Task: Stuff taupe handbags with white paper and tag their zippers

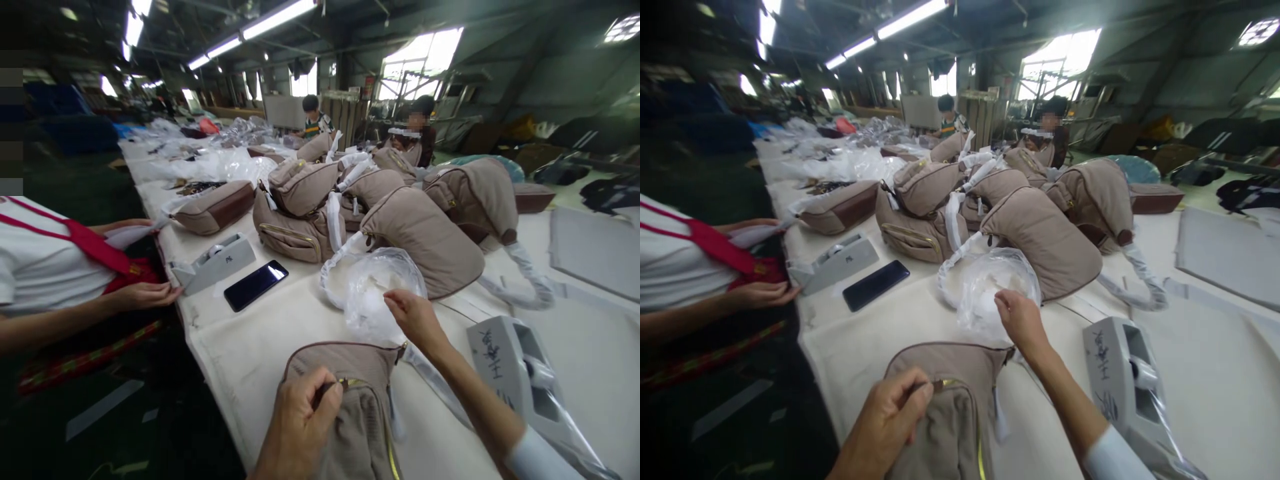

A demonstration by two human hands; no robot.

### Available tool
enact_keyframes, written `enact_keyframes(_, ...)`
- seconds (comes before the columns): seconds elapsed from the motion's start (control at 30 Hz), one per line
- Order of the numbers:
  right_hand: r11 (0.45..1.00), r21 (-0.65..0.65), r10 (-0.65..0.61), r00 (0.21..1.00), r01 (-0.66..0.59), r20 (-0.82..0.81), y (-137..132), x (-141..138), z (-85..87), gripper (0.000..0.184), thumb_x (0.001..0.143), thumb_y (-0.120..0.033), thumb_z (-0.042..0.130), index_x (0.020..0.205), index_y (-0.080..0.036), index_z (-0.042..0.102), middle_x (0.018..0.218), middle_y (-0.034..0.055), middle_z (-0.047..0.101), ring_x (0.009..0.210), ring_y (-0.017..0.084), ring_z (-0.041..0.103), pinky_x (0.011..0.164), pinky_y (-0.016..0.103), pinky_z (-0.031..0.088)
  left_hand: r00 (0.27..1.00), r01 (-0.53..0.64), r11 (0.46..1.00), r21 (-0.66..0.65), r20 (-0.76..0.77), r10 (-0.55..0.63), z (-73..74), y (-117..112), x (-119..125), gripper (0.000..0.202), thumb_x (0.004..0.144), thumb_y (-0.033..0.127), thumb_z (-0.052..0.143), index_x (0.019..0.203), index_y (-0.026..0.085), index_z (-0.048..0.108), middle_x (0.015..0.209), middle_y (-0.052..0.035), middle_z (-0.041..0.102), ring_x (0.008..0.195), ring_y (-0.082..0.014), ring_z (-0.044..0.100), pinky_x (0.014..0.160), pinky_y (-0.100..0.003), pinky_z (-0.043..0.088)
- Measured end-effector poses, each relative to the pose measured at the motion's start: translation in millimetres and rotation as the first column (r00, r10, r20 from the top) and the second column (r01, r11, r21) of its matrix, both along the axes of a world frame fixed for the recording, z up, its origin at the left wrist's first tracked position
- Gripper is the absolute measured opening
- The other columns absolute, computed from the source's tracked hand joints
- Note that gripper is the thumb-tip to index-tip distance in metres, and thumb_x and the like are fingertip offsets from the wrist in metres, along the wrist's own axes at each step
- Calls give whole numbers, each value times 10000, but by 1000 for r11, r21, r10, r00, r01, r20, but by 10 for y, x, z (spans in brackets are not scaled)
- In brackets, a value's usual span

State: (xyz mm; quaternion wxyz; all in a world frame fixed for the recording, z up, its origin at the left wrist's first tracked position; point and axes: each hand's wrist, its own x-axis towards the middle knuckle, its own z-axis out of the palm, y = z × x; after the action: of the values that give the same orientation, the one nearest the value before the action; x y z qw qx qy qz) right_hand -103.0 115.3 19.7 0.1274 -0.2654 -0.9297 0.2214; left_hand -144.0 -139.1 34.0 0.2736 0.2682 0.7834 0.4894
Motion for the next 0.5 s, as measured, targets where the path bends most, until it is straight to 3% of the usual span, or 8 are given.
enact_keyframes(0.13, 1000, -1, -30, 994, 30, 108, 301, -518, -468, 222, 721, -148, 610, 936, -136, 662, 902, 101, 671, 777, 205, 618, 692, 285, 414, 996, 57, 977, 203, -78, -42, -158, 144, 185, 292, 835, 368, 431, 602, 195, 464, 484, 34, 395, 471, -105, 402, 497, -218, 313)
enact_keyframes(0.2, 999, -11, -47, 990, 49, 137, 309, -603, -637, 194, 667, -106, 621, 854, -141, 660, 837, 84, 654, 733, 191, 599, 641, 268, 384, 984, 147, 946, 289, -141, -109, -215, 265, 243, 279, 826, 359, 420, 610, 188, 466, 507, 31, 393, 492, -101, 403, 528, -223, 317)
enact_keyframes(0.27, 997, -25, -65, 990, 68, 125, 304, -604, -712, 95, 679, -101, 585, 743, -150, 636, 765, 63, 623, 698, 175, 573, 614, 260, 356, 982, 181, 937, 299, -108, -156, -237, 360, 261, 286, 830, 363, 413, 615, 182, 467, 500, 30, 398, 476, -95, 411, 515, -220, 318)
enact_keyframes(0.37, 993, -82, -78, 996, 80, 34, 344, -509, -640, 54, 713, -143, 552, 680, -167, 588, 743, 39, 594, 678, 152, 545, 631, 258, 358, 981, 119, 965, 233, 122, -151, -226, 407, 245, 343, 873, 422, 380, 663, 177, 497, 452, 33, 425, 385, -82, 415, 421, -193, 306)
enact_keyframes(0.5, 966, -226, -157, 981, 128, -115, 370, -166, -259, 148, 793, -316, 507, 748, -177, 525, 638, 10, 551, 603, 148, 544, 596, 261, 402, 937, -22, 983, 181, 347, -43, -226, 385, 230, 326, 858, 466, 429, 894, 169, 561, 634, -6, 588, 374, -62, 451, 340, -148, 304)
